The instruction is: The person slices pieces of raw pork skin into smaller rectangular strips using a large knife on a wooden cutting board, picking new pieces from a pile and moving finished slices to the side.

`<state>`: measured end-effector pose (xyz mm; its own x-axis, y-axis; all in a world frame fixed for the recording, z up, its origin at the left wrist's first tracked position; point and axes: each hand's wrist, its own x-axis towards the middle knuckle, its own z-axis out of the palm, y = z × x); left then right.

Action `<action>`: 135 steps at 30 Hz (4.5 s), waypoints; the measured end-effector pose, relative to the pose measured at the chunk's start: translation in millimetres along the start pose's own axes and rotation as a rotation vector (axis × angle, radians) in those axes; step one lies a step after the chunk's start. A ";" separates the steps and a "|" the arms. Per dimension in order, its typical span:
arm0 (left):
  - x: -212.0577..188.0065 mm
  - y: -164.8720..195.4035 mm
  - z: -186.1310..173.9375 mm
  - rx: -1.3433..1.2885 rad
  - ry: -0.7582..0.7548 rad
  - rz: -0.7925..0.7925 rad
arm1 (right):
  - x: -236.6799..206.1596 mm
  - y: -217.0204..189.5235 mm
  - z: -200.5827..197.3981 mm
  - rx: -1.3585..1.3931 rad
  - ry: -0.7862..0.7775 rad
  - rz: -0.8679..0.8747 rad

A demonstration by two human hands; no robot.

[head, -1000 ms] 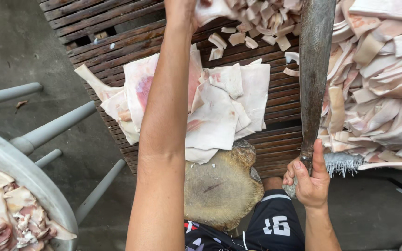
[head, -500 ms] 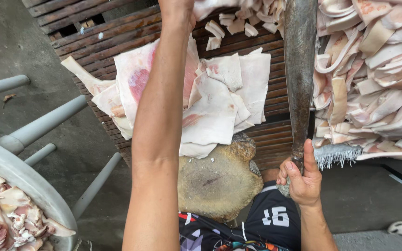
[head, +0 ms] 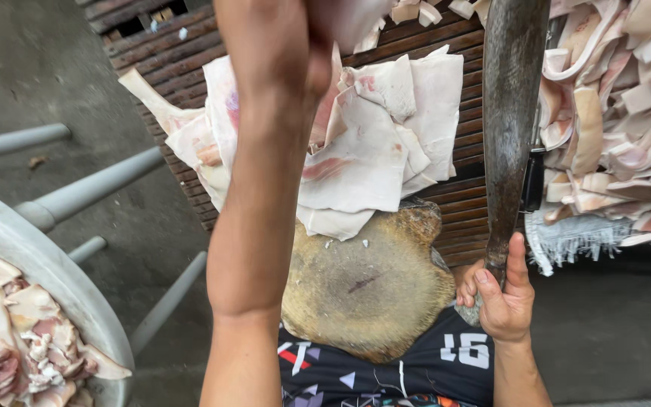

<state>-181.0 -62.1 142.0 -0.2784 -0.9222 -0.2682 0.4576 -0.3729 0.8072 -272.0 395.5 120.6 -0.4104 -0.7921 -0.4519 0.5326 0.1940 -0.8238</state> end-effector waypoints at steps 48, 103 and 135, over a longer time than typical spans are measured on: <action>-419.9 -104.9 -218.9 0.705 0.136 0.540 | -216.0 194.4 33.5 0.140 -0.129 0.008; -425.9 -105.4 -209.5 0.773 0.124 0.499 | -221.4 170.7 51.9 -0.013 0.001 0.021; -415.2 -133.0 -233.9 0.829 0.092 0.455 | -222.7 174.0 40.4 0.093 -0.062 0.020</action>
<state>71.3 346.6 23.0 -0.1374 -0.9787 0.1524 -0.2490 0.1831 0.9510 -58.0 582.3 91.7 -0.3537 -0.8236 -0.4434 0.6079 0.1579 -0.7782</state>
